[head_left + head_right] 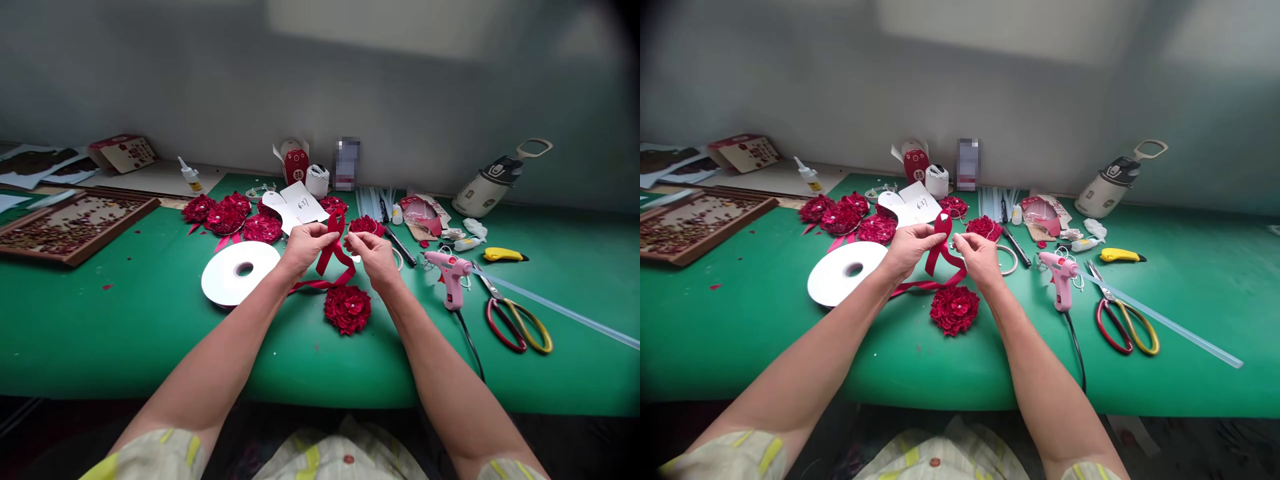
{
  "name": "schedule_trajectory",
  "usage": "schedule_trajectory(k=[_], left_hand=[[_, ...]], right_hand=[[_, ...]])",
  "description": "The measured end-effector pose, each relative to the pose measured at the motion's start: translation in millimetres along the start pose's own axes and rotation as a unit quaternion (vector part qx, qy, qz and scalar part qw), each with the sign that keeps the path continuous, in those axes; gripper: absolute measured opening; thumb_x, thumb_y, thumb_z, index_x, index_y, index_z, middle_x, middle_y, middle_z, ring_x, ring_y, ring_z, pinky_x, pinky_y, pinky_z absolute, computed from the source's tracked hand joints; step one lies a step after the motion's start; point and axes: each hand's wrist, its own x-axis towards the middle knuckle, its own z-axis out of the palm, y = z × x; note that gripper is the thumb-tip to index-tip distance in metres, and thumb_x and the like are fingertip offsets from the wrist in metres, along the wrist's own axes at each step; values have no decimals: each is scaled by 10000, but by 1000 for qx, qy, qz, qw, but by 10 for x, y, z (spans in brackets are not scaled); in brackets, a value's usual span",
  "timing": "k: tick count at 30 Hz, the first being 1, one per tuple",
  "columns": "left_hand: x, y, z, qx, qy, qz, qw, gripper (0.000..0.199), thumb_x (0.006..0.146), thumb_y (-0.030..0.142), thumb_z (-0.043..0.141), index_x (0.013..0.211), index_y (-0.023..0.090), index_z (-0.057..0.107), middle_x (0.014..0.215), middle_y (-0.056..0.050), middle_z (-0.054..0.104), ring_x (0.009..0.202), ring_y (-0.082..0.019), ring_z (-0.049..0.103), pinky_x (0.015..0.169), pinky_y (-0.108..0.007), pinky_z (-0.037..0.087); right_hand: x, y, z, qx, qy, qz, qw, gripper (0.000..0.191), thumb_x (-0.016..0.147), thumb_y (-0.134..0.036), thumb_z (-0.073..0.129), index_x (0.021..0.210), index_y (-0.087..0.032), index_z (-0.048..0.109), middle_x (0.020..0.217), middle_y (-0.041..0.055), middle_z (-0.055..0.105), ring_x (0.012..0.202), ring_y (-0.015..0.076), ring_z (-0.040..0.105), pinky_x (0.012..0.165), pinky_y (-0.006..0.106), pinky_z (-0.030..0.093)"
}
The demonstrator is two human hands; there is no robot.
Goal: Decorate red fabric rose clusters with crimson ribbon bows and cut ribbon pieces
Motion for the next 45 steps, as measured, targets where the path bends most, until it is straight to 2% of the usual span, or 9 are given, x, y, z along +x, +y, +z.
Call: schedule_trajectory(k=[3,9,17,25,31,34,38,43,45], left_hand=[[-3,-19,10,-2,-6,6,1000,250,632,334,765,745,120,701,698,-41,675,640,-137,585,653,-267,452],[33,-85,-19,-55,19,-23,998,239,637,318,759,738,117,678,695,-29,658,633,-117,579,645,-250,451],[35,-75,-22,-79,35,-20,996,243,640,324,750,717,119,644,685,-18,644,636,-121,584,654,-266,463],[34,-75,-46,-68,28,-11,997,206,659,297,738,695,120,640,666,-8,629,626,-114,579,648,-261,463],[49,-6,-87,-96,43,-33,994,216,619,259,770,746,119,664,702,-27,660,634,-127,609,679,-289,496],[50,34,-94,-105,68,-42,991,195,611,229,772,719,117,654,677,-27,658,601,-122,604,646,-286,502],[43,46,-85,-95,58,-36,993,174,634,230,759,722,119,657,664,-34,659,587,-128,605,620,-290,508],[58,45,-95,-55,54,23,997,153,640,232,752,709,117,680,660,-32,659,602,-117,595,618,-261,498],[65,57,-107,-56,60,27,996,174,628,239,760,733,120,690,666,-31,662,605,-120,594,626,-268,501]], right_hand=[[-5,12,1,-11,-29,-1,1000,273,756,-422,645,815,-162,705,748,38,673,723,164,593,679,289,463],[-43,24,30,-18,-80,-4,997,302,764,-449,634,792,-160,716,705,23,661,665,143,568,624,261,442],[-65,101,101,-36,-55,-8,998,239,705,-392,694,702,-154,674,582,-9,588,523,107,475,501,238,368],[-78,96,100,-63,-66,-4,996,265,721,-416,670,709,-151,679,614,8,626,550,120,524,535,244,413],[15,15,-93,-124,-50,21,991,363,795,-490,556,792,-150,684,691,48,668,649,156,598,621,278,467],[-43,-59,-252,-193,-70,39,978,328,767,-462,594,760,-149,692,672,57,667,624,169,588,591,287,443],[-316,-172,-387,-292,-112,40,949,236,711,-399,668,713,-167,712,700,66,672,656,196,580,598,292,394],[-557,-189,-364,-439,-216,40,871,250,766,-388,604,819,-175,722,830,92,666,692,197,591,617,282,395],[-562,-167,-344,-449,-223,39,865,246,775,-373,588,822,-170,720,824,93,664,696,200,593,611,281,395]])
